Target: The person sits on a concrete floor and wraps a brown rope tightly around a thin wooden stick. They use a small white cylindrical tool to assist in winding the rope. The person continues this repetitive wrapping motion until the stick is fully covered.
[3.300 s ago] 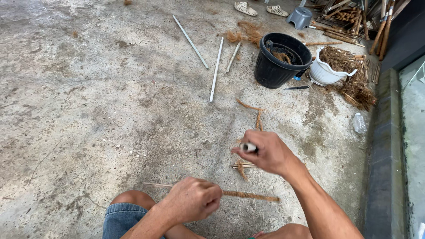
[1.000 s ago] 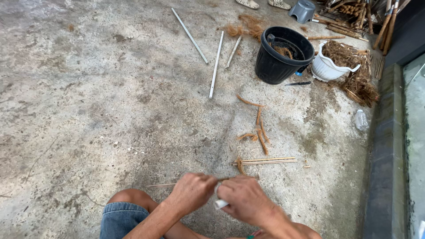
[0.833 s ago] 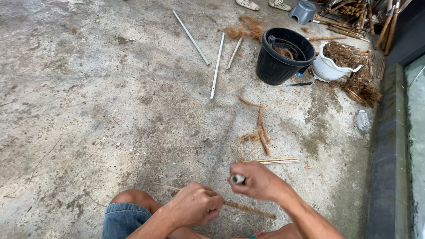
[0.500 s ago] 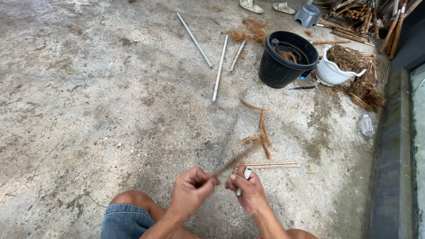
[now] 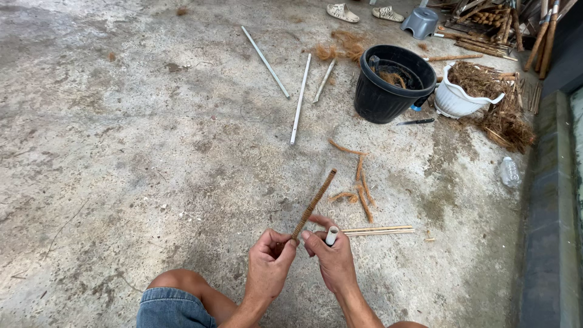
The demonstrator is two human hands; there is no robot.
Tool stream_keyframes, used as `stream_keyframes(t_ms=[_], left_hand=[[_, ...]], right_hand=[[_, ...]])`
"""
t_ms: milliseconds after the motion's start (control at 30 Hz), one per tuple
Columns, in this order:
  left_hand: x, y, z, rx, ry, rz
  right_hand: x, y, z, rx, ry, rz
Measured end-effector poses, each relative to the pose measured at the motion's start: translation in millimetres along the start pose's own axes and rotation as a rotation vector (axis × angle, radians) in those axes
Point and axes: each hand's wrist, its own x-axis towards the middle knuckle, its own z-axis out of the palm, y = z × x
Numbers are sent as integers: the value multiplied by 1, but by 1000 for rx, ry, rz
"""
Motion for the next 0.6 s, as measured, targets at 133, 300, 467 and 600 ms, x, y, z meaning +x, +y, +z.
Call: stream_keyframes(t_ms=[133,300,467,600], left_hand=[[-1,0,2,-89,-99,-32],[6,17,6,-424,-200,-421],[7,1,19,-221,-213,-381],[11,-31,34,-156,-390,-166]], right_hand=[[6,1,-12,7,-67,78],[9,14,-33,74,-33,118],[12,23,-56,128,-15,73],[9,21,-66,140,13,100]])
